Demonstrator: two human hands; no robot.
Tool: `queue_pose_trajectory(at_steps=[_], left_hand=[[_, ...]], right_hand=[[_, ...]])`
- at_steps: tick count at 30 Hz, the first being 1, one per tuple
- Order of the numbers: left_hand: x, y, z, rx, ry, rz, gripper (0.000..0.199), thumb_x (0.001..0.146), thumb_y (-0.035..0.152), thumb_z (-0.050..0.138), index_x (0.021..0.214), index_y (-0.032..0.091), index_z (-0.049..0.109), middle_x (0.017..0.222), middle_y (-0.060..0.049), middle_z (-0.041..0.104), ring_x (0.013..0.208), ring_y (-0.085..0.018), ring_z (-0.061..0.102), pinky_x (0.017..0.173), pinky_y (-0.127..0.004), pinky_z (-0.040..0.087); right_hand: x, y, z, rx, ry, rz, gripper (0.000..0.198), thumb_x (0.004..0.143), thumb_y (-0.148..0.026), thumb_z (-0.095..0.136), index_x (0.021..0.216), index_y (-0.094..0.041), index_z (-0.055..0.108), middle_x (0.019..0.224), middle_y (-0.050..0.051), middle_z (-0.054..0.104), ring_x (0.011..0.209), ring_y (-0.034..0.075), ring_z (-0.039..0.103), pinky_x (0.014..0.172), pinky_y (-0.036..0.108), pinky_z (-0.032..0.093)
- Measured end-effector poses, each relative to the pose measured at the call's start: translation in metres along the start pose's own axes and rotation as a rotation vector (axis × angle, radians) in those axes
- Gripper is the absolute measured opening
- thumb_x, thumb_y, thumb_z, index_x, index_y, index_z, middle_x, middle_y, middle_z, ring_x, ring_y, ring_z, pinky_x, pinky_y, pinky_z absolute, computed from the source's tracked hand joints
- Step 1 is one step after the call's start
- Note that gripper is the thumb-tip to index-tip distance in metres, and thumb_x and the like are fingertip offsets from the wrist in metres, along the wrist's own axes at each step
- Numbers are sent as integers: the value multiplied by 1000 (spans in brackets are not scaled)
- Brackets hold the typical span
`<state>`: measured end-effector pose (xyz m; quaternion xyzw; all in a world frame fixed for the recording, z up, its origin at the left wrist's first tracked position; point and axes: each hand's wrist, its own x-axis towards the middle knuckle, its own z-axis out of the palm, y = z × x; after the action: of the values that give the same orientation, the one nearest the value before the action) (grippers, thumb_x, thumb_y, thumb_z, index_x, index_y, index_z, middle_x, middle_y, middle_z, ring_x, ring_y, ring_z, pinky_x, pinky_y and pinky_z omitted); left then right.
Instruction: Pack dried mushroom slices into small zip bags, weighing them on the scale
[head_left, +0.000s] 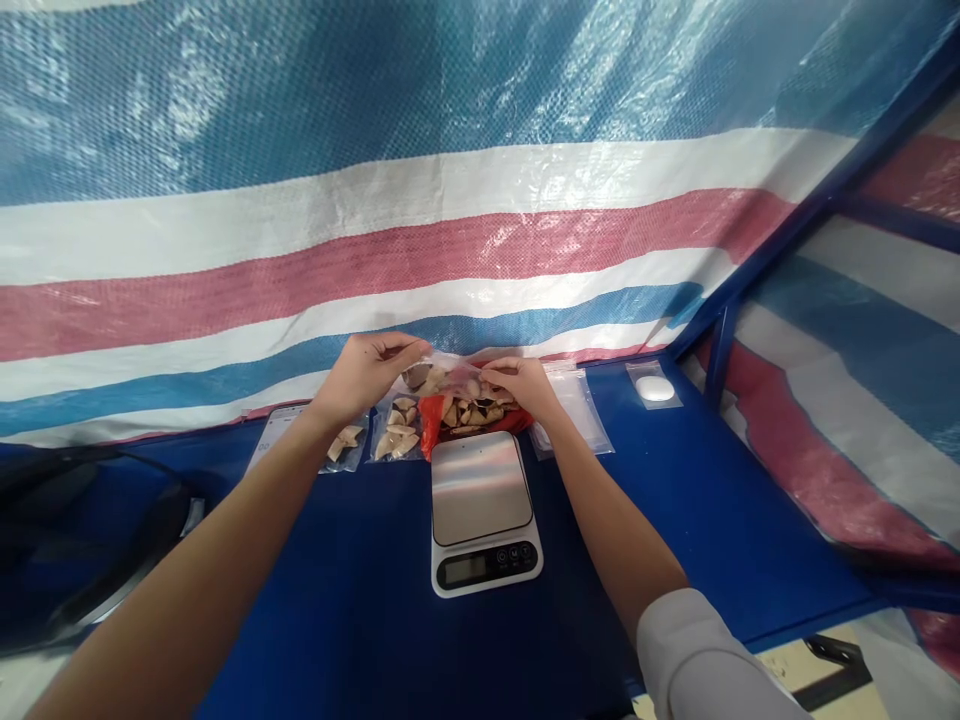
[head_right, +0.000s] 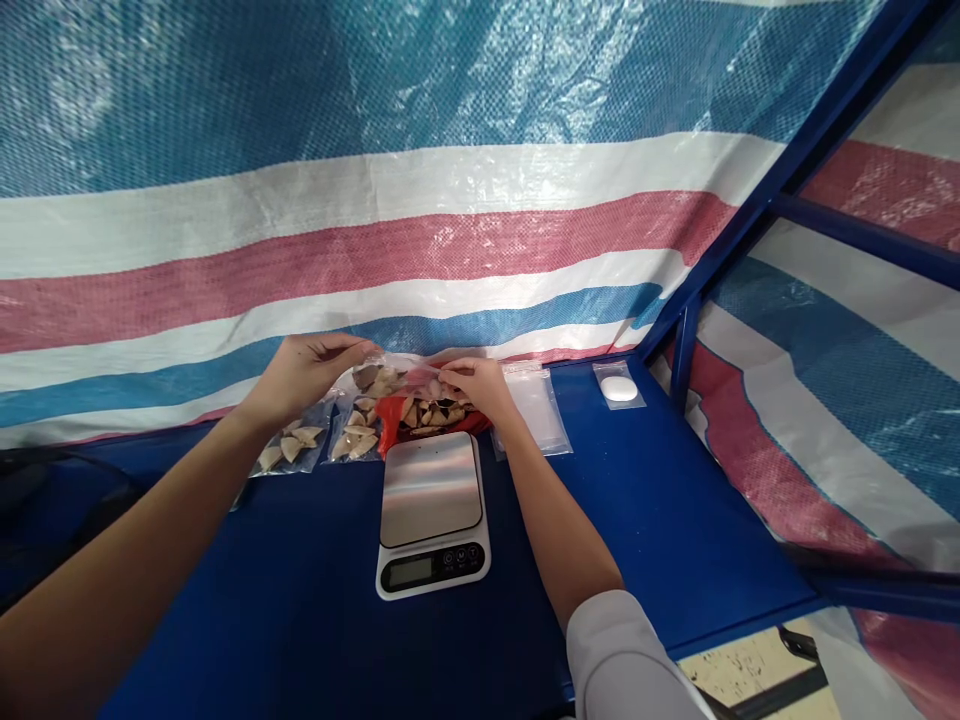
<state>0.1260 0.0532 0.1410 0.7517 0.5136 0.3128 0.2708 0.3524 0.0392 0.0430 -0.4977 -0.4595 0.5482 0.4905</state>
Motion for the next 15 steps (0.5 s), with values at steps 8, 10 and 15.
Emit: queue_pose_trajectory(at_steps=[8,10,15], left_hand=[[1,-4,11,66,37,55,44,82,60,63,86,20,78,86,-6,78,82,-23,69,77,-31,54],[-3,-9,11,36,31,42,49,79,65,66,92,20,79,97,-8,79,90,-25,71,82,-32,56],[-16,-26,6,2,-23,18,54,74,71,71,93,21,80,103,-10,79,95,-26,73,87,-35,58]], right_hand=[[3,9,-5,-148,42,-46,12,76,-29,71,74,-19,76,67,2,69,62,15,63,65,29,58],[4,11,-6,-170,49,-50,12,77,-30,71,73,-19,77,67,3,70,64,17,65,66,30,58],[5,14,-7,-207,64,-77,12,76,-32,72,72,-20,76,69,4,72,71,21,69,68,32,60]])
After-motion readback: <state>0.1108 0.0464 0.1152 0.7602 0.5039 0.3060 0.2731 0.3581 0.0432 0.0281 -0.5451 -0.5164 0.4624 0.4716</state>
